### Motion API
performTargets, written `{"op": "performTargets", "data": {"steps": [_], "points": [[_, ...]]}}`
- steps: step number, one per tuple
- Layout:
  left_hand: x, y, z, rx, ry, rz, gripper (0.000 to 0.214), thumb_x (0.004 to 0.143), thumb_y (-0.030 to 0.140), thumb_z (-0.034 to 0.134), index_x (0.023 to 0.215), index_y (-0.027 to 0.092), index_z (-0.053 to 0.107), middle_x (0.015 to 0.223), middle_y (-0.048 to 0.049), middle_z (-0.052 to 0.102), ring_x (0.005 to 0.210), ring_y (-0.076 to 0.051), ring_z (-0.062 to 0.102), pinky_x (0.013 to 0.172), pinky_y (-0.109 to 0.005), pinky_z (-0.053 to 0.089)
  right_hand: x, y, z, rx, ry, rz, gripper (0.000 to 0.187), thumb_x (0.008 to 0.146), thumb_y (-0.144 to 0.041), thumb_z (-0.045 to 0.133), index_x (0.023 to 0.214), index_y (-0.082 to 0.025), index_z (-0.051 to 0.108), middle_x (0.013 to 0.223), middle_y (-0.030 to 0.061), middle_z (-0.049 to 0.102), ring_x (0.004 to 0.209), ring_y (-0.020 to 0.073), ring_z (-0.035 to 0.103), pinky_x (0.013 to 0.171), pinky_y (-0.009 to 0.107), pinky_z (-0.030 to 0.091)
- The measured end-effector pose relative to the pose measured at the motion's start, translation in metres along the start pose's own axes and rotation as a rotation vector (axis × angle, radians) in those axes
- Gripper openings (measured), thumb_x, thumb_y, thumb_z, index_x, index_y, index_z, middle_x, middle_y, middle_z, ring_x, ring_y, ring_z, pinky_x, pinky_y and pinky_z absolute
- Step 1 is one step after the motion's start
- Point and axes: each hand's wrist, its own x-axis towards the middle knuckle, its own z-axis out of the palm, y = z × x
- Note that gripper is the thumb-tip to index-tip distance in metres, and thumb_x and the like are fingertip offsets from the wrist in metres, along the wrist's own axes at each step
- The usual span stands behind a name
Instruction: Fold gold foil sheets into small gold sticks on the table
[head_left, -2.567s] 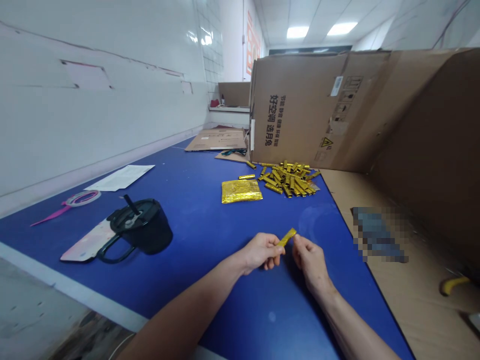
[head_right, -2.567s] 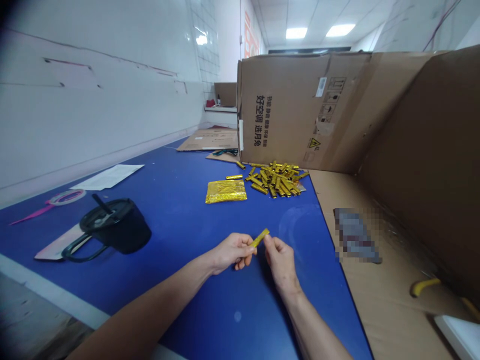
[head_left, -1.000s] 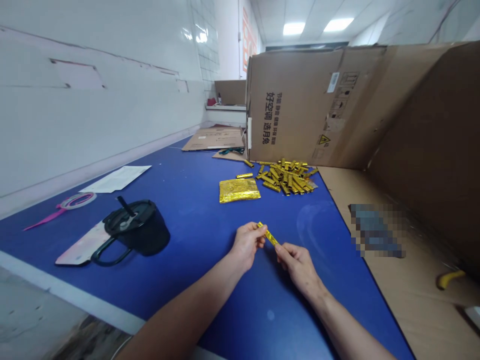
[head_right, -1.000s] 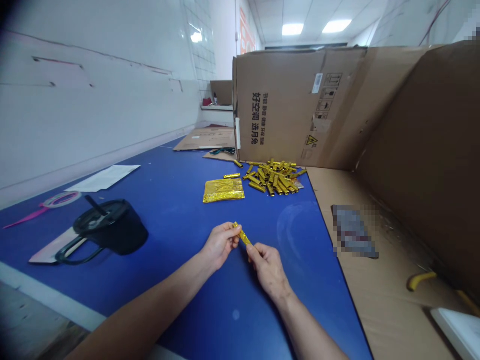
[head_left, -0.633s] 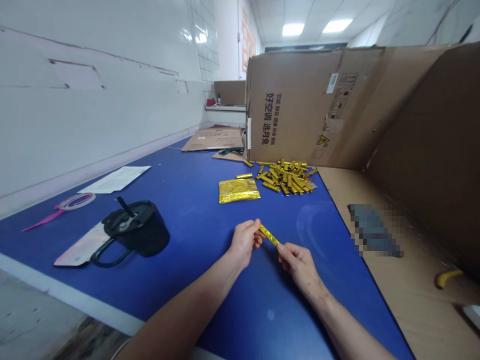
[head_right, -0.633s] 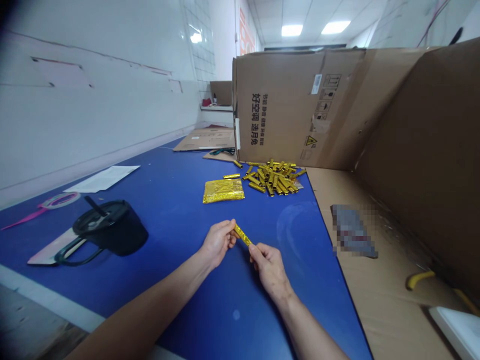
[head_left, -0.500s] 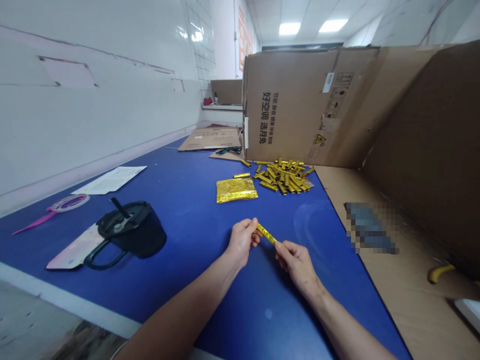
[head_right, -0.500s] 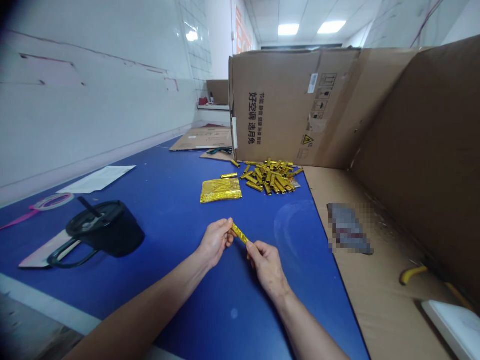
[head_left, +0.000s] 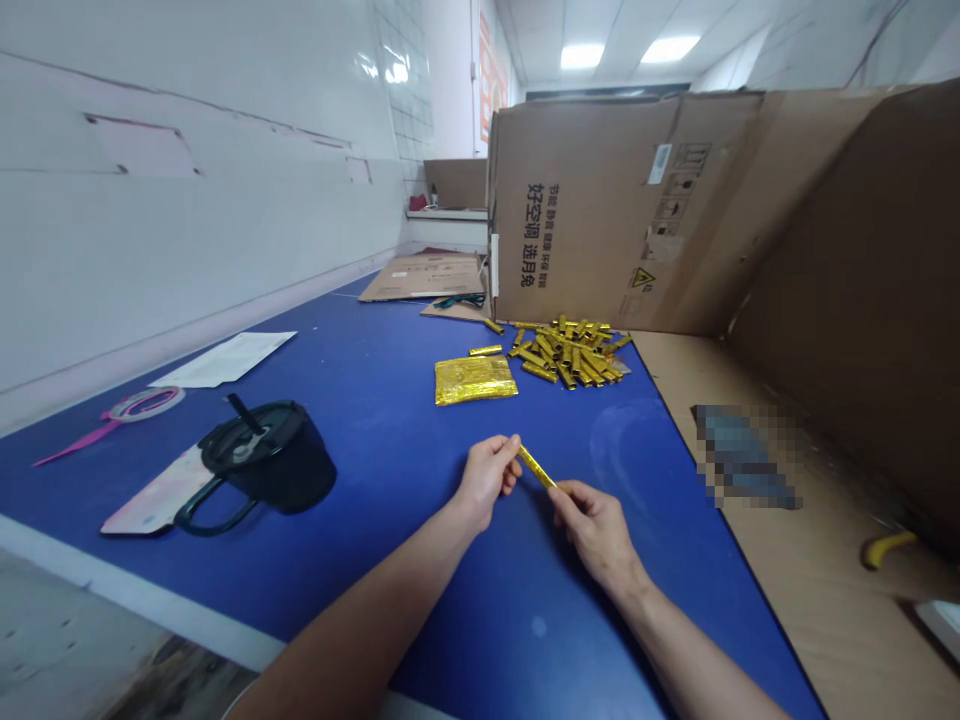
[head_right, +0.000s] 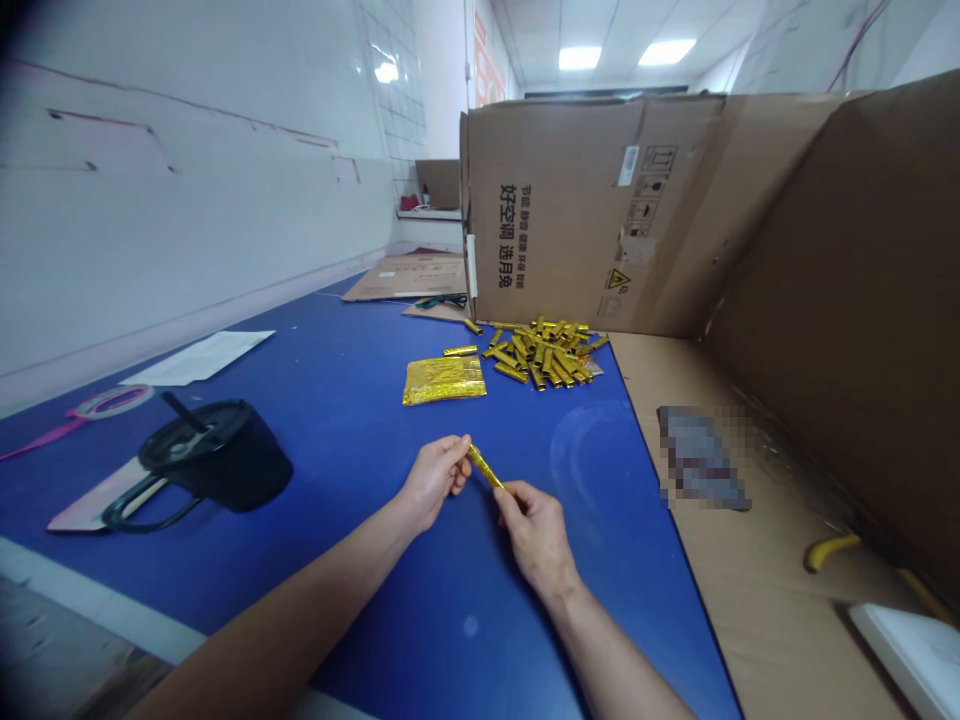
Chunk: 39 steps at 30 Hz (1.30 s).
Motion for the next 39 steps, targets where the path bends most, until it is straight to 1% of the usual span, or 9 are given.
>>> {"op": "performTargets", "data": {"steps": [7,12,14,17,20,25,30,35,39], "points": [[0.001,0.006,-0.002,0.04,-0.025,0.015,0.022,0.067,0.034,0.054,0.063,0.013,0.05,0.046,0.0027,0.048,0.035,-0.005,0.039,0.034,-0.016,0.027,0.001,-0.001,-0.003,-0.018,0.087,-0.041,0.028,0.073,-0.037,0.049,0.077,-0.013,0.064,0.056,0.0,0.052,0.053,0.0123,0.045,0.05,0.022,0.034],[0.0,0.009,0.001,0.069,0.01,0.067,0.013,0.061,0.022,0.059,0.066,0.013,0.051,0.045,0.005,0.047,0.037,-0.005,0.041,0.037,-0.016,0.03,0.001,-0.001,-0.004,-0.01,0.074,0.018,0.035,0.077,-0.042,0.041,0.058,-0.015,0.054,0.044,-0.0041,0.041,0.04,0.0081,0.034,0.039,0.02,0.026],[0.0,0.01,0.002,0.053,0.008,0.098,0.015,0.06,0.02,0.06,0.07,0.014,0.051,0.047,0.0051,0.048,0.04,-0.005,0.044,0.04,-0.016,0.033,0.002,0.001,-0.004,0.004,0.049,0.031,0.034,0.077,-0.042,0.042,0.057,-0.016,0.053,0.044,-0.0042,0.041,0.039,0.0076,0.033,0.038,0.019,0.025],[-0.003,0.009,0.004,-0.029,-0.025,0.115,0.021,0.06,0.02,0.062,0.076,0.013,0.051,0.053,0.0038,0.051,0.047,-0.006,0.048,0.046,-0.018,0.037,0.003,0.003,-0.003,0.038,0.038,0.042,0.03,0.075,-0.041,0.046,0.062,-0.015,0.054,0.047,-0.0039,0.044,0.039,0.0073,0.033,0.037,0.019,0.025],[-0.007,0.005,0.007,-0.088,-0.099,0.057,0.021,0.059,0.021,0.065,0.073,0.013,0.052,0.056,0.0029,0.051,0.048,-0.006,0.048,0.049,-0.019,0.037,0.003,0.004,-0.002,0.043,0.046,0.029,0.03,0.074,-0.041,0.046,0.062,-0.015,0.055,0.047,-0.0038,0.044,0.039,0.0073,0.033,0.037,0.019,0.024],[-0.011,-0.001,0.01,-0.029,-0.159,0.048,0.018,0.059,0.022,0.066,0.062,0.012,0.051,0.052,0.0021,0.051,0.046,-0.006,0.045,0.048,-0.02,0.035,0.0,0.001,-0.002,-0.002,0.009,-0.025,0.031,0.076,-0.042,0.043,0.065,-0.016,0.056,0.05,-0.0032,0.045,0.042,0.0083,0.034,0.039,0.019,0.027],[-0.011,-0.003,0.01,0.011,-0.204,0.037,0.019,0.057,0.022,0.067,0.061,0.012,0.053,0.052,0.0019,0.051,0.047,-0.007,0.045,0.049,-0.02,0.036,-0.002,-0.002,-0.002,-0.057,-0.05,-0.083,0.029,0.078,-0.039,0.042,0.067,-0.015,0.056,0.052,-0.0032,0.044,0.045,0.0089,0.036,0.042,0.02,0.029],[-0.01,-0.001,0.009,-0.018,-0.128,0.03,0.02,0.058,0.026,0.067,0.061,0.012,0.053,0.051,0.0012,0.052,0.045,-0.006,0.044,0.048,-0.02,0.034,-0.003,-0.003,-0.002,-0.048,-0.027,-0.107,0.031,0.079,-0.036,0.041,0.057,-0.016,0.05,0.047,-0.0052,0.036,0.043,0.008,0.032,0.042,0.02,0.026],[-0.008,0.0,0.008,-0.041,-0.132,0.025,0.021,0.058,0.027,0.067,0.059,0.011,0.054,0.051,0.0006,0.053,0.045,-0.007,0.045,0.047,-0.02,0.034,-0.003,-0.004,-0.001,-0.044,-0.017,-0.095,0.031,0.078,-0.036,0.042,0.056,-0.016,0.049,0.047,-0.0051,0.036,0.044,0.0081,0.032,0.043,0.02,0.026]]}}
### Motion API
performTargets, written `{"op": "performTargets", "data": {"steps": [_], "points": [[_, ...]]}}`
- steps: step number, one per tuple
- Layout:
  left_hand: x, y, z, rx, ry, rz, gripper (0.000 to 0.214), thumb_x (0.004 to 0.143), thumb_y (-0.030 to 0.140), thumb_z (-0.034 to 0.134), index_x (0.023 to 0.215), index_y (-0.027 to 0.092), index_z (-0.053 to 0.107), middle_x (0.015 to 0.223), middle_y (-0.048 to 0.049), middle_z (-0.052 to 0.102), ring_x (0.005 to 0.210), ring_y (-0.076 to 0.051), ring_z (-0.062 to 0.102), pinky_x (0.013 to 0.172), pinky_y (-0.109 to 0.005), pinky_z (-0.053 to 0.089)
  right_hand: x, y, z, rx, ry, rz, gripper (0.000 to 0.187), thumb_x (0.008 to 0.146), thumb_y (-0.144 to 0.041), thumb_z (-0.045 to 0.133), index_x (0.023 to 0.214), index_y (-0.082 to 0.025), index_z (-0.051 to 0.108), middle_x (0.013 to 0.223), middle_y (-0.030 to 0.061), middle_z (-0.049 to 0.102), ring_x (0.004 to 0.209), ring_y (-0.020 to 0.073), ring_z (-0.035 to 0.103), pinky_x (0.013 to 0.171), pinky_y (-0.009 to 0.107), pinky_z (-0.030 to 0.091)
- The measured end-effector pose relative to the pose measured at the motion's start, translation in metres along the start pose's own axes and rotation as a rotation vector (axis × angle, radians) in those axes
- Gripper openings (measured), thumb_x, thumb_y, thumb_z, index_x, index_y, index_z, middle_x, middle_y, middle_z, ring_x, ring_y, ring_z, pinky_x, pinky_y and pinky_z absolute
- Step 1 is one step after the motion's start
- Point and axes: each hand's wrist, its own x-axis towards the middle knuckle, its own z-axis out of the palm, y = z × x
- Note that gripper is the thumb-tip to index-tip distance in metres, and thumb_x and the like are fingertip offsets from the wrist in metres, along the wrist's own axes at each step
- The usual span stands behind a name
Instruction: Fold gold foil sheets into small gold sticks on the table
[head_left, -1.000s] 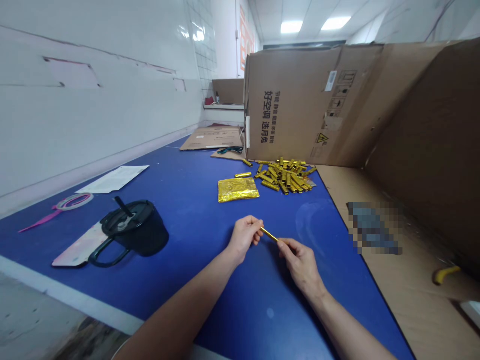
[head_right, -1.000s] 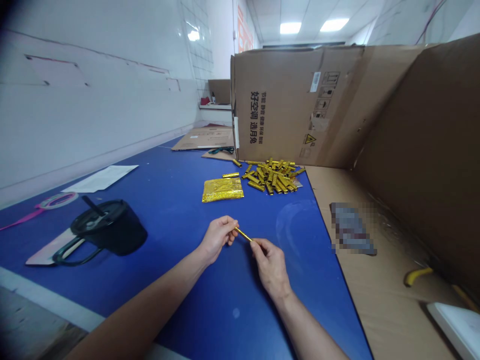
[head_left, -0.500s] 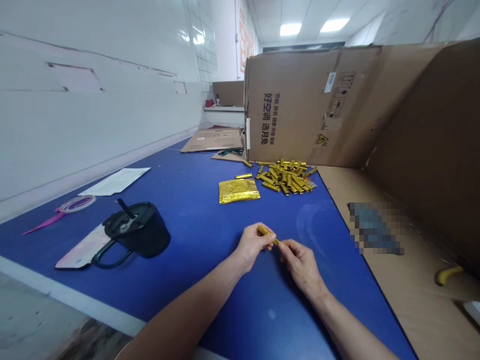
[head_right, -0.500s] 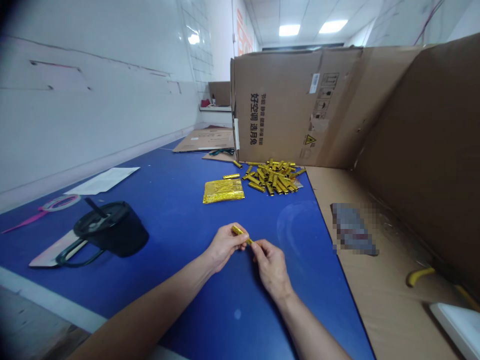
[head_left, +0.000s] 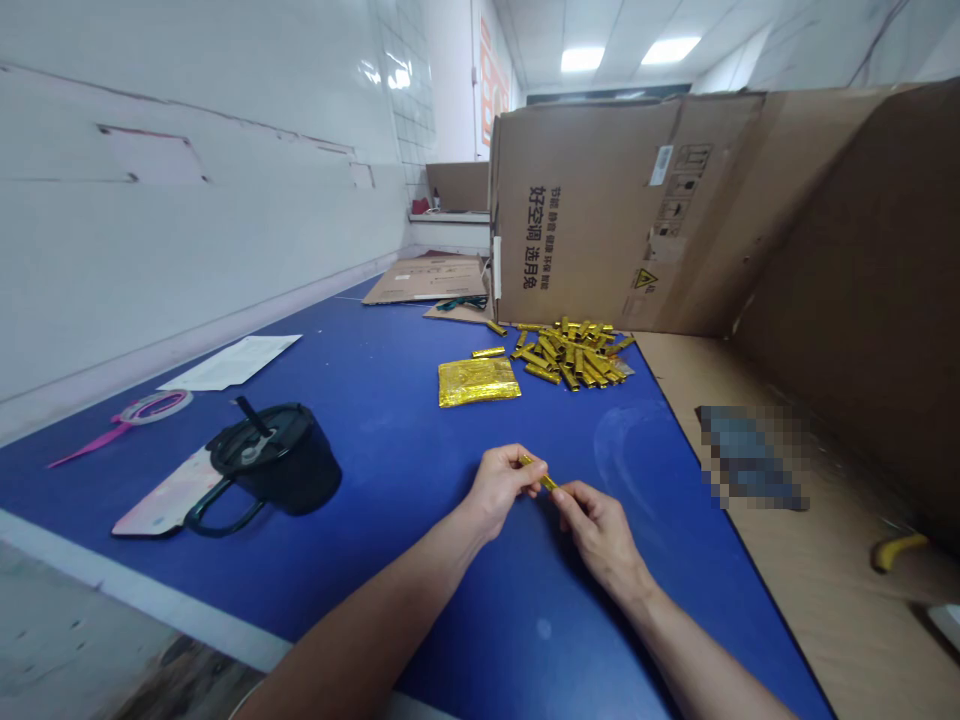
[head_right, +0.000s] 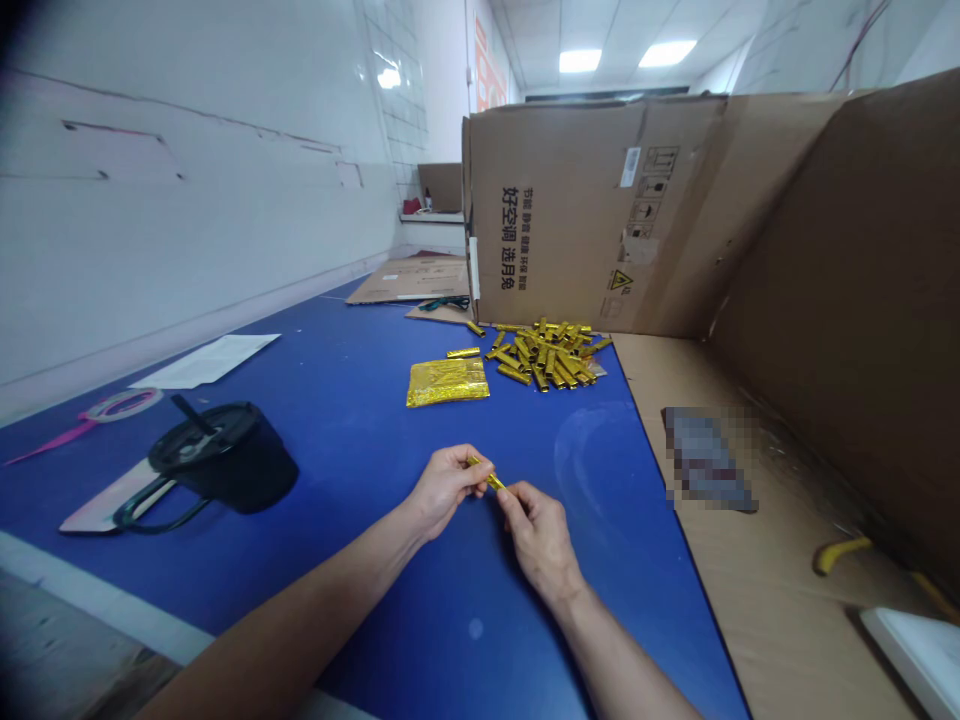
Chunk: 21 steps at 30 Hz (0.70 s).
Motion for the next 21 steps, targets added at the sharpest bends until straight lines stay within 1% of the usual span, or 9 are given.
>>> {"op": "performTargets", "data": {"steps": [4,11,18,21], "points": [[0.0009,0.0011,-0.0007,-0.059,0.03,0.002,0.024,0.06,0.033,0.066,0.057,0.012,0.054,0.054,-0.0006,0.054,0.045,-0.006,0.045,0.046,-0.02,0.034,-0.0001,0.0002,0.0002,0.004,0.005,-0.002,0.03,0.079,-0.036,0.041,0.058,-0.016,0.05,0.047,-0.0047,0.038,0.045,0.0085,0.034,0.044,0.02,0.027],[0.0027,-0.0009,-0.0031,-0.021,0.041,-0.002,0.024,0.064,0.034,0.063,0.062,0.01,0.058,0.051,-0.0006,0.052,0.045,-0.007,0.046,0.046,-0.019,0.035,0.0002,0.002,0.0005,0.002,0.022,0.002,0.032,0.079,-0.038,0.041,0.057,-0.016,0.048,0.047,-0.0046,0.039,0.044,0.0087,0.035,0.044,0.02,0.028],[0.0034,0.0005,-0.0045,0.036,0.03,0.026,0.025,0.066,0.034,0.06,0.063,0.01,0.057,0.05,-0.0002,0.051,0.044,-0.007,0.046,0.045,-0.018,0.034,-0.0017,0.0023,0.0039,0.022,0.04,0.013,0.034,0.081,-0.039,0.037,0.057,-0.017,0.048,0.045,-0.0056,0.037,0.041,0.0083,0.034,0.043,0.02,0.028],[0.0029,0.0033,-0.0051,0.152,0.034,0.022,0.025,0.067,0.035,0.058,0.065,0.011,0.057,0.048,0.0016,0.049,0.04,-0.005,0.042,0.041,-0.017,0.031,-0.0009,0.0036,0.003,0.023,0.095,0.026,0.033,0.079,-0.04,0.04,0.06,-0.016,0.052,0.046,-0.0046,0.04,0.043,0.0091,0.036,0.043,0.021,0.03]]}}
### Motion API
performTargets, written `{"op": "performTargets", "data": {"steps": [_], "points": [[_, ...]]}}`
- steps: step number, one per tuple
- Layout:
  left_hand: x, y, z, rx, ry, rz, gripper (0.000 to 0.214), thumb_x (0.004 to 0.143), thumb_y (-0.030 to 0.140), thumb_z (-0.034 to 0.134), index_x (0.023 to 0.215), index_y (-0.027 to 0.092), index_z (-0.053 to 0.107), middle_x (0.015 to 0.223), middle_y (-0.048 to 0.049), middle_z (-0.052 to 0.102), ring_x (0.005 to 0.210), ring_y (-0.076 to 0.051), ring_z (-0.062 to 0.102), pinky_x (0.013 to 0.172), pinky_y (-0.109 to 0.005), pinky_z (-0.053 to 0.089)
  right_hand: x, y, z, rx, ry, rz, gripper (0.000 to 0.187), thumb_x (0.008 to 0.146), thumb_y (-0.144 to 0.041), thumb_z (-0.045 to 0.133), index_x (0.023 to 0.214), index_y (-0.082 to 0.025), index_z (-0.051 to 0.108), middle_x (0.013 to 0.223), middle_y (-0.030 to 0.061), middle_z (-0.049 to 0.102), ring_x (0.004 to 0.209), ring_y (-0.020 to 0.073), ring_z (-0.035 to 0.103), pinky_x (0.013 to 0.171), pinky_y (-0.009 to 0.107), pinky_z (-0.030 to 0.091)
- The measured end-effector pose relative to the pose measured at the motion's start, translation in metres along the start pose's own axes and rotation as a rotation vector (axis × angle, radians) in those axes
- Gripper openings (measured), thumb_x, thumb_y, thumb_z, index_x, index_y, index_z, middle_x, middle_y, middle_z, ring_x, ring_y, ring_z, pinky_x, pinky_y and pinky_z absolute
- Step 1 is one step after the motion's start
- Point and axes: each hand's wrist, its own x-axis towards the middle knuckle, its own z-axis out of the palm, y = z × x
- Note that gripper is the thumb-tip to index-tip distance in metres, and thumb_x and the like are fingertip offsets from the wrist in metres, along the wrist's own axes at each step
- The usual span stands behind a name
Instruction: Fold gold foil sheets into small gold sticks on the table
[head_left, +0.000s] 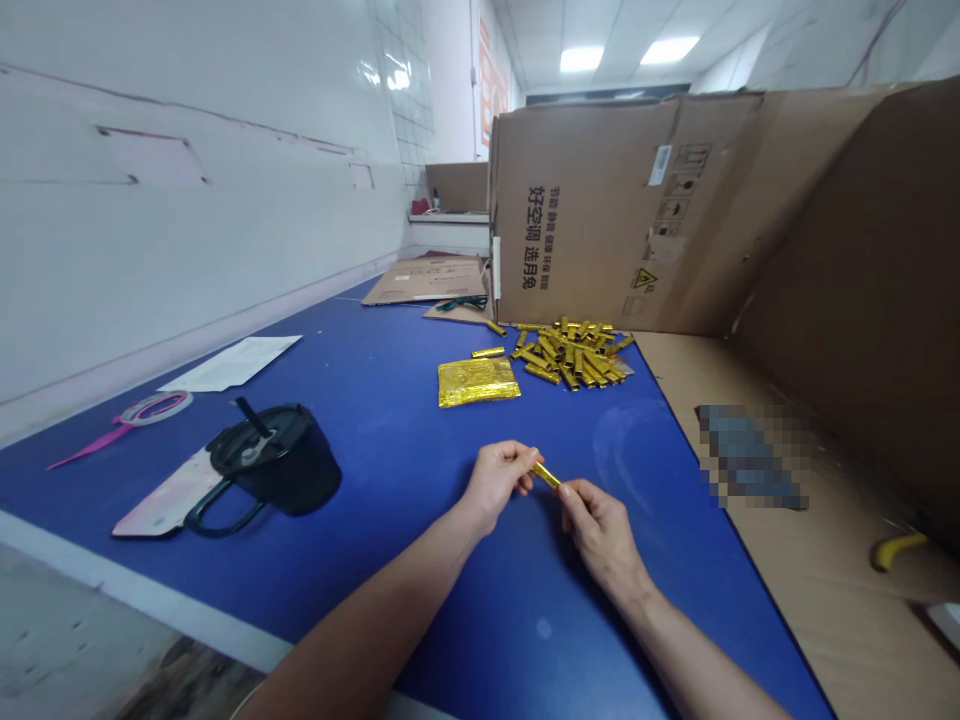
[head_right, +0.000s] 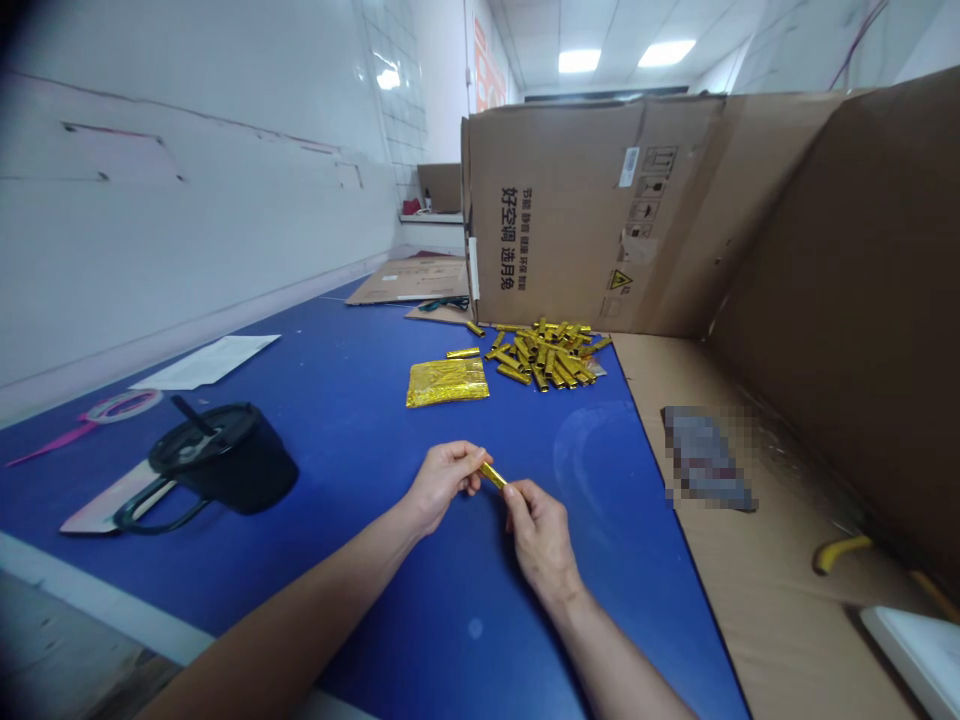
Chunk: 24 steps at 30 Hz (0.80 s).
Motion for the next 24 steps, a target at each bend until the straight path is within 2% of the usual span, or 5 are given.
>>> {"op": "performTargets", "data": {"steps": [6,10,15,19,24], "points": [[0.001,0.004,0.0,0.082,0.014,-0.016,0.014,0.065,0.025,0.056,0.068,0.012,0.056,0.049,0.0022,0.05,0.04,-0.005,0.041,0.04,-0.017,0.031,0.003,0.0,-0.003,0.026,0.111,-0.044,0.03,0.075,-0.038,0.046,0.085,-0.014,0.062,0.07,0.0043,0.058,0.059,0.0141,0.048,0.051,0.023,0.037],[0.003,0.002,-0.001,0.014,0.046,0.055,0.013,0.061,0.018,0.057,0.072,0.013,0.055,0.053,0.0024,0.051,0.045,-0.006,0.046,0.045,-0.018,0.035,0.005,0.0,-0.003,0.087,0.039,0.056,0.035,0.075,-0.042,0.045,0.09,-0.013,0.06,0.056,-0.0002,0.052,0.042,0.0098,0.041,0.038,0.021,0.031],[-0.001,0.0,0.005,-0.144,0.017,0.047,0.026,0.059,0.022,0.063,0.082,0.014,0.052,0.059,0.0025,0.052,0.049,-0.007,0.048,0.049,-0.02,0.038,0.005,0.003,-0.002,0.092,-0.023,0.113,0.032,0.075,-0.044,0.045,0.071,-0.014,0.057,0.045,-0.0043,0.045,0.036,0.0075,0.035,0.035,0.019,0.026],[-0.007,-0.005,0.014,-0.135,-0.104,-0.052,0.022,0.056,0.024,0.066,0.068,0.012,0.052,0.054,0.0016,0.052,0.046,-0.006,0.046,0.047,-0.019,0.036,0.004,0.003,-0.002,0.088,-0.039,0.085,0.031,0.076,-0.043,0.044,0.066,-0.016,0.054,0.046,-0.0041,0.045,0.037,0.0072,0.035,0.035,0.019,0.027],[-0.01,-0.006,0.015,-0.149,-0.111,-0.087,0.024,0.054,0.024,0.068,0.062,0.013,0.049,0.051,0.0023,0.051,0.043,-0.006,0.045,0.045,-0.019,0.033,0.003,-0.003,-0.003,0.064,-0.094,0.093,0.031,0.076,-0.043,0.043,0.065,-0.016,0.054,0.047,-0.0044,0.045,0.039,0.0073,0.036,0.037,0.018,0.028]]}}
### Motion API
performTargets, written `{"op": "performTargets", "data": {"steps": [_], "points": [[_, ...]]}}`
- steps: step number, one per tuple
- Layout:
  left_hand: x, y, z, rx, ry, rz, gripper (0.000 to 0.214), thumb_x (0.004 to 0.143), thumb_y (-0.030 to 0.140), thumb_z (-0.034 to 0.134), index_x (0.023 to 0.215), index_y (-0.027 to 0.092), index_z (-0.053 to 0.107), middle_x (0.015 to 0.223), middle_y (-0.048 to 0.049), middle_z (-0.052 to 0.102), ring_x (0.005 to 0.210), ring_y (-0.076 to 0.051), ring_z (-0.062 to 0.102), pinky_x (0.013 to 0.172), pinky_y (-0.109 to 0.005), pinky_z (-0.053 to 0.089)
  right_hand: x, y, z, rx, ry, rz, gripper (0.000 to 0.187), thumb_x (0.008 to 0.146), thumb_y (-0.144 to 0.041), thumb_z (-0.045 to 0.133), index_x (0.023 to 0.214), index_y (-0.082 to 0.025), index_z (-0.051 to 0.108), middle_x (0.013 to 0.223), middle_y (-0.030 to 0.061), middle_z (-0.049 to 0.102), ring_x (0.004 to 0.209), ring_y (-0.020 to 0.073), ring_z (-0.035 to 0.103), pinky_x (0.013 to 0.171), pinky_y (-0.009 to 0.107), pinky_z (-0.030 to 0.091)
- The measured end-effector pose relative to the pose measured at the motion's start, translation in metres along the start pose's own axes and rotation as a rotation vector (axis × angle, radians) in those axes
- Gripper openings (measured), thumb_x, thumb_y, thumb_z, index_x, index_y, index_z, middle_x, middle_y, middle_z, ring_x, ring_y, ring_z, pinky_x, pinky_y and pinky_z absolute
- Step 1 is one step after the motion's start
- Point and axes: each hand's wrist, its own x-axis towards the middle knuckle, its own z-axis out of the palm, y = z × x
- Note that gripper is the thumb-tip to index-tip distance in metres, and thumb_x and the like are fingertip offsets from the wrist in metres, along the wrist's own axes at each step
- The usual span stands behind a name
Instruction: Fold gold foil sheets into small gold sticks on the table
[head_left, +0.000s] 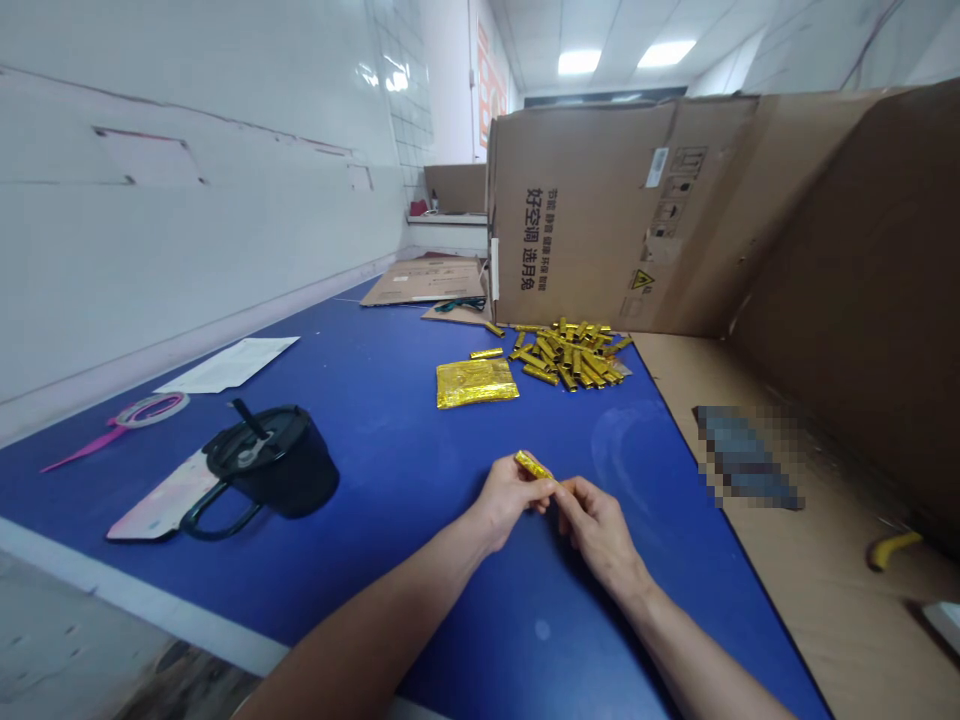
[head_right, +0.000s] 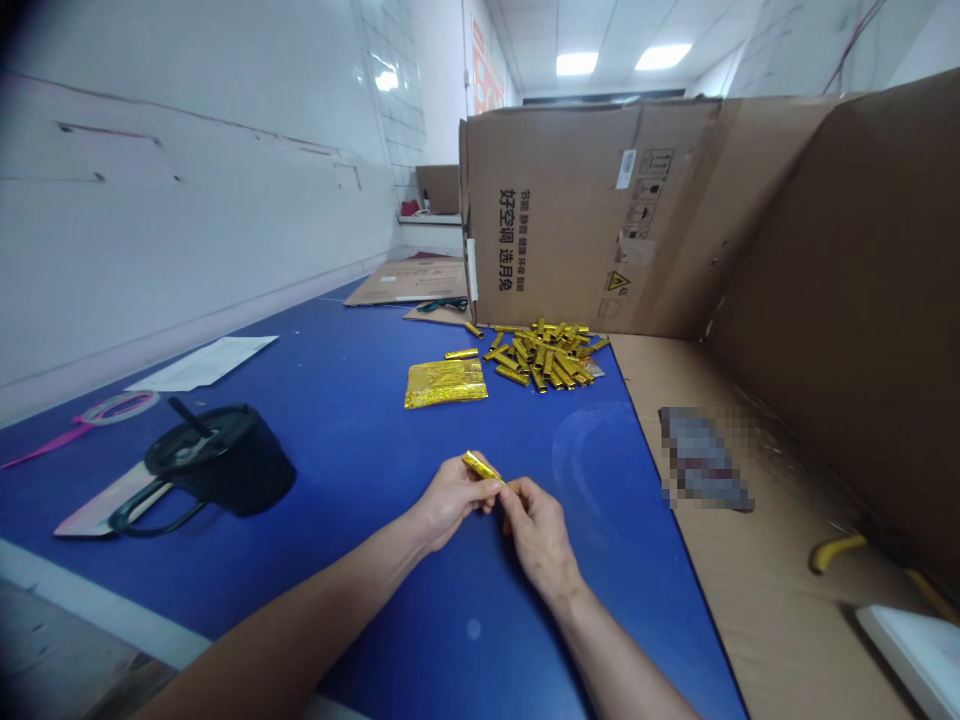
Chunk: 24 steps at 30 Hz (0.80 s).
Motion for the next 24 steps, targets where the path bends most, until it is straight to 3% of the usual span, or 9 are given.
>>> {"op": "performTargets", "data": {"steps": [4,10,18,24], "points": [[0.002,0.004,-0.005,-0.046,0.0,-0.015,0.024,0.055,0.027,0.068,0.064,0.013,0.05,0.051,0.0021,0.051,0.042,-0.006,0.044,0.043,-0.019,0.031,0.0,-0.001,0.0,-0.016,-0.029,-0.013,0.03,0.077,-0.042,0.043,0.06,-0.017,0.048,0.046,-0.0054,0.042,0.04,0.0071,0.034,0.038,0.018,0.027],[0.008,0.006,-0.011,-0.093,0.145,0.07,0.026,0.056,0.029,0.067,0.06,0.014,0.046,0.046,0.0048,0.048,0.038,-0.005,0.042,0.038,-0.018,0.029,0.0,0.002,0.002,-0.034,-0.024,-0.048,0.032,0.078,-0.042,0.041,0.058,-0.017,0.045,0.045,-0.0061,0.038,0.041,0.0074,0.031,0.041,0.019,0.025],[0.009,0.007,-0.014,-0.119,0.147,0.049,0.028,0.065,0.038,0.059,0.062,0.013,0.048,0.049,0.0016,0.052,0.036,-0.005,0.043,0.036,-0.017,0.029,-0.002,0.002,0.003,0.002,-0.021,-0.043,0.031,0.08,-0.042,0.038,0.062,-0.017,0.045,0.045,-0.0064,0.037,0.041,0.0074,0.031,0.04,0.02,0.024],[0.01,0.008,-0.014,-0.051,0.219,0.067,0.032,0.061,0.043,0.06,0.061,0.013,0.048,0.047,0.0021,0.051,0.033,-0.005,0.04,0.032,-0.016,0.025,-0.003,0.002,0.004,0.012,-0.023,-0.036,0.033,0.08,-0.043,0.037,0.061,-0.017,0.044,0.046,-0.0065,0.037,0.042,0.0074,0.031,0.04,0.019,0.025]]}}
